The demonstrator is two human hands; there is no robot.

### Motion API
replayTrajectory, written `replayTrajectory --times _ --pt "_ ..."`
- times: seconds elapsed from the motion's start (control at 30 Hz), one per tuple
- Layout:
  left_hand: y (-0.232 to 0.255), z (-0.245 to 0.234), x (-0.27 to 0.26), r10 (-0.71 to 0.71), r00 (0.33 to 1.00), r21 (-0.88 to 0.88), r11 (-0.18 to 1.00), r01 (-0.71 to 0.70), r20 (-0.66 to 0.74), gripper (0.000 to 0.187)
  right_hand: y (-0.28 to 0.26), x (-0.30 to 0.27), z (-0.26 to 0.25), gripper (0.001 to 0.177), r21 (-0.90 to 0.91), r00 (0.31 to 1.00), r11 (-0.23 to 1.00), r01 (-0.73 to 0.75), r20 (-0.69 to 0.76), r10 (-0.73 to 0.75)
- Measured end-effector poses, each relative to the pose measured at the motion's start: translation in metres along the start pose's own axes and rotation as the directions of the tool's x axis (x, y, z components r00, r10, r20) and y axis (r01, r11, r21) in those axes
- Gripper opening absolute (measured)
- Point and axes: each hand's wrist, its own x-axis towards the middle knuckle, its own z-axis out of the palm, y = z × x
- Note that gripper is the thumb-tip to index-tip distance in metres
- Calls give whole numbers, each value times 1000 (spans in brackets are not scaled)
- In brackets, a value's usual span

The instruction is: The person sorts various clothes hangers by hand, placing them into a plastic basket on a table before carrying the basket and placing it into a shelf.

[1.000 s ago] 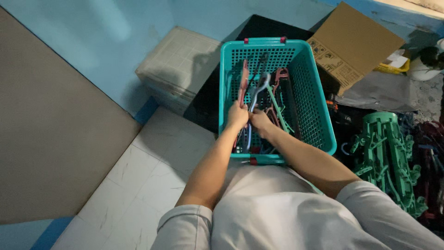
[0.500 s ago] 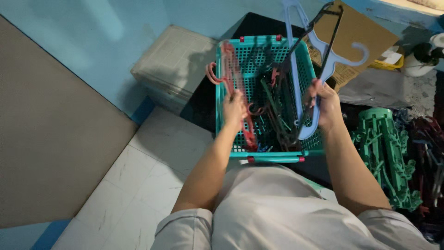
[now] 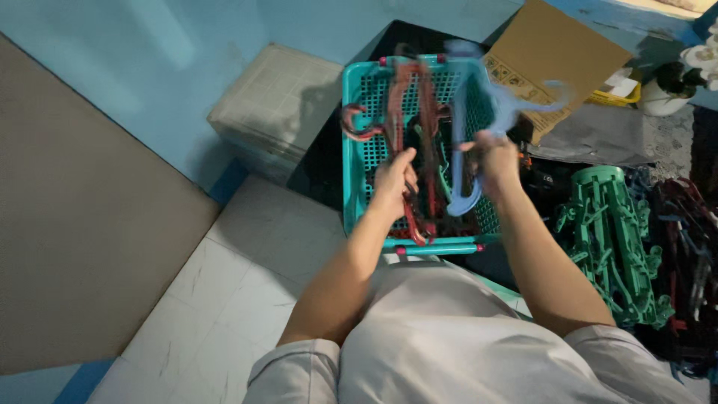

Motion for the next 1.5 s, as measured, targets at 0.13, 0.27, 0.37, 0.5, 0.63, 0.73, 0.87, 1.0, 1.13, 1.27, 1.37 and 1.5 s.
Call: replayTrajectory --times 0.13,0.27,0.37,0.5,0.63,0.73,0.87,1.0,1.13,1.27,1.37,1.5 --pt "10 -21 9 225 970 91 972 -217 -87 23 -7 -3 2 21 -305 927 932 198 -252 -280" --pt "15 -8 7 322 922 310 918 -249 -215 22 19 -17 44 32 -570 916 780 257 -115 -386" --pt "11 8 -3 324 923 336 910 -244 -207 31 56 -27 82 34 -622 889 673 402 89 -449" --pt "6 9 -9 448 887 239 878 -414 -108 32 76 -38 102 26 -554 836 636 538 251 -488" --pt "8 -15 8 409 905 90 912 -401 -120 29 55 -33 99 26 -458 748 594 661 466 -472" --pt "11 -29 15 374 904 248 914 -321 -209 18 40 -12 79 29 -478 899 824 305 430 -84" --pt "36 -30 -4 298 945 198 943 -269 -135 11 63 63 0 36 -548 987 837 19 143 72" --pt "57 -10 -34 325 946 138 937 -321 -1 17 146 117 -38 53 -995 792 31 -98 -59 608" --pt "66 4 -49 362 932 201 916 -347 -39 15 185 106 -47 54 -995 960 9 99 98 261" --pt "69 8 -53 365 930 268 902 -340 -47 18 170 104 -49 52 -991 946 132 -3 40 323" --pt "73 3 -51 406 914 276 880 -387 -13 16 161 109 -53 44 -963 979 269 -28 28 204" --pt "68 -2 -39 399 917 278 882 -380 -12 16 145 112 -47 28 -892 922 408 192 22 -387"
